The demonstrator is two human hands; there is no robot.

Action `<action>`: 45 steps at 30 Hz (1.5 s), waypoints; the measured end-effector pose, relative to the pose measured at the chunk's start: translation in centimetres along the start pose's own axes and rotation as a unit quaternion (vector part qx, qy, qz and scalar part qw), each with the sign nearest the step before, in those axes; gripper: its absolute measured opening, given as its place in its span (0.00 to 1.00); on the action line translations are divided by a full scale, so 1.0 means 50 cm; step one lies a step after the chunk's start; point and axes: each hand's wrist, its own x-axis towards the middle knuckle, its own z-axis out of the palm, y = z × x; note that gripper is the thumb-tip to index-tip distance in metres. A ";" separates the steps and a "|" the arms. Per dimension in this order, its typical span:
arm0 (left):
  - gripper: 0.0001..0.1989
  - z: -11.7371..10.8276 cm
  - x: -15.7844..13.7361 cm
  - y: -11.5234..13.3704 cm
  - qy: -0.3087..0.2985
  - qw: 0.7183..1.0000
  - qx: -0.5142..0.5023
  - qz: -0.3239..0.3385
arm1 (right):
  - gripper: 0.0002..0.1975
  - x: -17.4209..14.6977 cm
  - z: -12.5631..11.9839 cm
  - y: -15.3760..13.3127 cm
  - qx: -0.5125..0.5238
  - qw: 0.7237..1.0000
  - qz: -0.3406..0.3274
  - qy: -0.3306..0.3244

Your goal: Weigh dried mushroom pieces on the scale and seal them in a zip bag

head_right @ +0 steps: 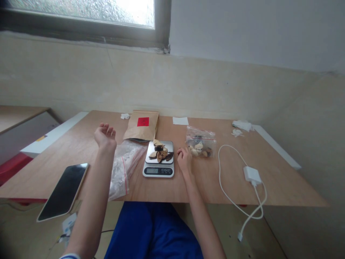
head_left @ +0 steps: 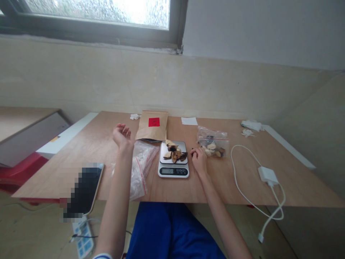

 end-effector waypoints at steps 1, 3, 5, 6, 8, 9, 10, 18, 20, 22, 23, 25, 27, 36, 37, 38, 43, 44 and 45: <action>0.06 0.015 -0.014 0.018 0.031 0.999 -0.033 0.005 | 0.11 0.001 0.002 0.002 -0.003 1.000 -0.001 0.000; 0.06 0.042 -0.047 0.052 0.026 0.995 -0.047 0.087 | 0.11 0.002 0.003 0.006 -0.007 1.000 -0.001 0.002; 0.05 0.057 -0.079 0.078 -0.029 0.983 -0.008 0.182 | 0.12 0.002 0.003 0.009 -0.008 1.000 -0.002 0.005; 0.06 0.057 -0.093 0.086 -0.056 0.975 0.028 0.212 | 0.12 0.002 0.002 0.010 -0.008 1.000 -0.003 0.006; 0.07 0.038 -0.119 0.090 -0.115 0.958 0.132 0.229 | 0.12 0.001 0.000 0.010 -0.007 1.000 -0.005 0.008; 0.09 0.020 -0.132 0.085 -0.158 0.940 0.209 0.216 | 0.12 0.000 -0.001 0.009 -0.006 1.000 -0.006 0.009; 0.10 -0.002 -0.146 0.076 -0.199 0.914 0.293 0.196 | 0.13 0.000 -0.002 0.008 -0.005 1.000 -0.009 0.010; 0.25 -0.214 -0.272 -0.053 -0.174 0.716 0.640 0.216 | 0.12 -0.002 -0.009 -0.011 0.002 0.999 -0.038 0.033; 0.25 -0.236 -0.289 -0.071 -0.204 0.678 0.664 0.241 | 0.12 0.000 -0.011 -0.017 0.005 0.998 -0.054 0.034; 0.26 -0.244 -0.294 -0.080 -0.224 0.648 0.679 0.260 | 0.12 0.001 -0.014 -0.025 0.010 0.997 -0.066 0.041; 0.27 -0.244 -0.294 -0.082 -0.228 0.638 0.685 0.267 | 0.13 0.000 -0.016 -0.031 0.014 0.996 -0.069 0.046; 0.27 -0.243 -0.292 -0.085 -0.225 0.630 0.692 0.272 | 0.13 -0.008 -0.019 -0.049 0.028 0.995 -0.074 0.061; 0.27 -0.242 -0.288 -0.087 -0.226 0.633 0.690 0.268 | 0.13 -0.027 -0.020 -0.077 0.053 0.993 -0.079 0.066; 0.23 -0.223 -0.290 -0.051 -0.148 0.798 0.556 0.176 | 0.14 -0.168 0.018 -0.261 0.208 0.958 -0.067 -0.185; 0.22 -0.215 -0.298 -0.037 -0.136 0.814 0.527 0.202 | 0.12 -0.174 0.026 -0.276 0.222 0.954 -0.042 -0.197; 0.21 -0.206 -0.306 -0.024 -0.127 0.823 0.500 0.237 | 0.11 -0.177 0.035 -0.289 0.235 0.951 -0.009 -0.201; 0.14 -0.166 -0.349 0.015 -0.096 0.860 0.373 0.334 | 0.13 -0.163 0.073 -0.316 0.275 0.936 0.136 -0.171; 0.14 -0.160 -0.353 0.017 -0.089 0.868 0.354 0.337 | 0.13 -0.157 0.078 -0.313 0.273 0.938 0.148 -0.152; 0.14 -0.153 -0.355 0.019 -0.079 0.875 0.339 0.337 | 0.14 -0.149 0.080 -0.309 0.269 0.941 0.158 -0.129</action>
